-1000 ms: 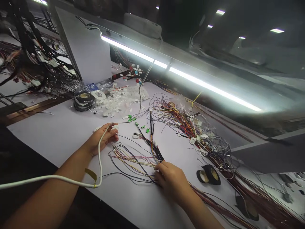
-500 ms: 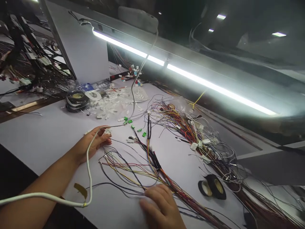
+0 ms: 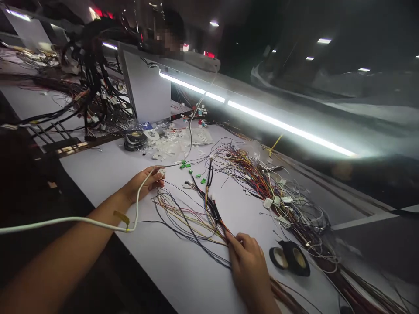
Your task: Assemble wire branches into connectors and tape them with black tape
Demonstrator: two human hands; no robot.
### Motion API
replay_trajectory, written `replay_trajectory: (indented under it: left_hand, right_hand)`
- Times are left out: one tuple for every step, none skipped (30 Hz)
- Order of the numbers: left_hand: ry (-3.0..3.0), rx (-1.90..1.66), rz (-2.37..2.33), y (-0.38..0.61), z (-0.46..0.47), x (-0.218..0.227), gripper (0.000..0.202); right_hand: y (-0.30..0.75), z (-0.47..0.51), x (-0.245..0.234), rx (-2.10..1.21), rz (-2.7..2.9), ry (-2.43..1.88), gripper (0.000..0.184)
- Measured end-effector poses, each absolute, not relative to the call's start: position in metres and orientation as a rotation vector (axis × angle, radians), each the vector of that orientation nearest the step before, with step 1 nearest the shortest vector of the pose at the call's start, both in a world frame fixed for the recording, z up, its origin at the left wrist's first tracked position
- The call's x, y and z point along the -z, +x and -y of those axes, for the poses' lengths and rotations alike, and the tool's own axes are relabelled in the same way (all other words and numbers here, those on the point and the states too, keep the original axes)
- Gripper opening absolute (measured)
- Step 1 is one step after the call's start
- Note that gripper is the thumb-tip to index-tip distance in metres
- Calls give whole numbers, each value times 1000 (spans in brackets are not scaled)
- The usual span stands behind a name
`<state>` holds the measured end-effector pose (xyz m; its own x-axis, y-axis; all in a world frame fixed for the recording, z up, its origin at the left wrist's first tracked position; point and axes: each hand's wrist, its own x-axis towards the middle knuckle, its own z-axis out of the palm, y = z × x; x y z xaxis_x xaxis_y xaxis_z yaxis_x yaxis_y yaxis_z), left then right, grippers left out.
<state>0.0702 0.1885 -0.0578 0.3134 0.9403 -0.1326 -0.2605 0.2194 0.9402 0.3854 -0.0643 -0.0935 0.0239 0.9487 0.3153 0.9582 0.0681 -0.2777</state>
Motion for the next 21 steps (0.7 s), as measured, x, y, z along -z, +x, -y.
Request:
replay_trajectory:
  left_hand:
    - [999,-993,-863,70,-188,57,39]
    - [1011,-990,-864,71,-187,57,40]
    - [1026,-982,-865,71,-187,57,41]
    - [1040,-972,-866,72,-186,58,42]
    - [1052,-965,-865,72,-185,58,43]
    - [1062,-959,-864,73,-185,59,44]
    - [1068,-955,-862,74,-184,59,45]
    - [1072,-955,-860,75,-184,59,47]
    - [1073,-958,-862,76,-185,59,48]
    - [1070,-964,-867,77,-186,59,49]
    - [1065,-970,-876,78,-187,59,50]
    - [1059,-974,-887,80,-188,59,50]
    - [1052,-977,-898,81,-190,59,51]
    - [1045,-977,-909,82,-191,59,50]
    - [1039,-976,-918,84,-193,60,50]
    - [1036,-974,-924,85,-193,61,50]
    - [1034,-969,-931,85,-194,62,51]
    - [1033,-962,-938,86,-193,63,51]
    - [1031,-953,-947,86,-192,63,52]
    - [1029,-940,-956,87,-191,63,52]
    - [1029,-923,-965,87,-189,63,52]
  right_hand:
    - [384,64,93,49,1928,-1909,34]
    - [384,64,92,70,1913,-1926,34]
    - [384,64,92,91,1897,-1945,33]
    - [384,63,93,110,1880,-1964,33]
    - [385,63,93,127,1867,-1982,33]
    - [384,63,94,140,1859,-1998,33]
    - [384,63,94,147,1857,-2007,33]
    - [384,63,93,146,1861,-2009,33]
    - [384,64,93,137,1870,-2003,33]
    - [383,64,92,124,1878,-1992,33]
    - [383,65,91,110,1885,-1980,33]
    - [382,65,90,96,1890,-1971,33]
    - [382,66,89,87,1891,-1965,33]
    - [382,66,89,82,1887,-1963,32]
    - [382,66,89,79,1882,-1963,32]
    - [382,66,89,78,1876,-1963,32]
    - [382,66,89,77,1872,-1963,32]
    - [382,65,90,76,1869,-1960,32]
    - [382,65,91,74,1871,-1957,32]
    - [382,65,91,71,1876,-1954,32]
    - [383,65,91,68,1882,-1953,32]
